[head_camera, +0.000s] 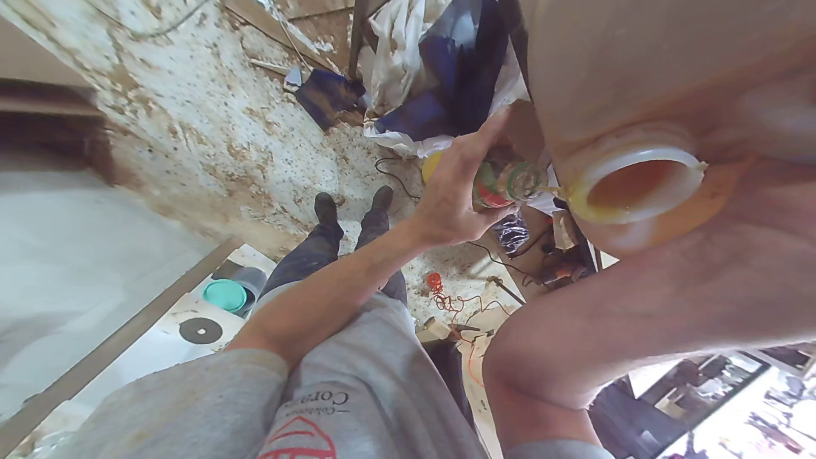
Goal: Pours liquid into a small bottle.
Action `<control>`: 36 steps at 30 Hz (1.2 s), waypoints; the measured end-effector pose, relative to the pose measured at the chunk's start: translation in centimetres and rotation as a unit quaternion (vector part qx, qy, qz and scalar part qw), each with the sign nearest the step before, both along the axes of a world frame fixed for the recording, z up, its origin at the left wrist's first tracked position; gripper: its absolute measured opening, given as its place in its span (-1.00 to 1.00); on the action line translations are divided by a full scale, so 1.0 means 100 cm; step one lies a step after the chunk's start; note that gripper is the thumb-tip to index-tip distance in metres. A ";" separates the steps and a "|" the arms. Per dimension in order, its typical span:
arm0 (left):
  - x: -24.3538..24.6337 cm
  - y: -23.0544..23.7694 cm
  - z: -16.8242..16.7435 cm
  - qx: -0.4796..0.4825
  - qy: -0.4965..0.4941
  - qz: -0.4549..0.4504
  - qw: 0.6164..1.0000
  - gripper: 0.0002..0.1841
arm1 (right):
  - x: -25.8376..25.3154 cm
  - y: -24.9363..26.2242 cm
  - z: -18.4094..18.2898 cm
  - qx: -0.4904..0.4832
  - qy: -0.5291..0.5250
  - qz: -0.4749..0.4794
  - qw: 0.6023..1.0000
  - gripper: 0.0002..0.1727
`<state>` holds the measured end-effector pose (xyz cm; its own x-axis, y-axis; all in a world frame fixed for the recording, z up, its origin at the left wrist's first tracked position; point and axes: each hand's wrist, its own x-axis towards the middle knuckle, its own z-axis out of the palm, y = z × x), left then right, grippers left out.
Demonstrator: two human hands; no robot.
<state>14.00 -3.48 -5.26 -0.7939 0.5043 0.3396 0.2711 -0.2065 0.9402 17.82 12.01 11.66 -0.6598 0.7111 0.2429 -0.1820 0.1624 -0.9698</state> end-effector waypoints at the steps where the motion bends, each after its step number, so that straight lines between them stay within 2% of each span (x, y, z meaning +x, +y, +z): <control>1: 0.000 0.000 0.000 0.002 -0.002 -0.001 1.000 0.12 | 0.002 0.000 -0.001 0.000 0.004 0.000 1.000 -0.89; 5: -0.001 0.000 0.001 0.010 -0.002 -0.003 1.000 0.12 | 0.001 0.000 -0.001 0.001 0.007 0.021 1.000 -0.86; 10: -0.001 0.000 0.001 0.010 0.003 -0.002 1.000 0.12 | -0.001 -0.006 -0.001 -0.005 0.010 -0.006 1.000 -0.87; 18: 0.001 0.000 0.001 0.012 0.008 0.001 1.000 0.11 | -0.005 -0.007 0.003 -0.022 0.011 0.014 1.000 -0.84; 27: 0.001 -0.002 0.000 0.001 0.002 -0.003 1.000 0.12 | 0.002 -0.005 -0.002 -0.013 0.015 -0.011 1.000 -0.85; 33: 0.001 -0.002 0.000 0.000 -0.009 -0.006 1.000 0.12 | 0.002 -0.002 -0.002 -0.041 0.028 -0.012 0.999 -0.82; 36: 0.001 -0.002 -0.002 0.007 -0.006 -0.003 1.000 0.12 | 0.016 0.000 -0.005 0.014 -0.010 -0.004 1.000 -0.86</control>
<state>14.12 -3.63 -5.44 -0.7955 0.5039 0.3366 0.2585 -0.2203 0.9406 19.44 12.04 11.14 -0.6596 0.7090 0.2496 -0.1619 0.1902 -0.9683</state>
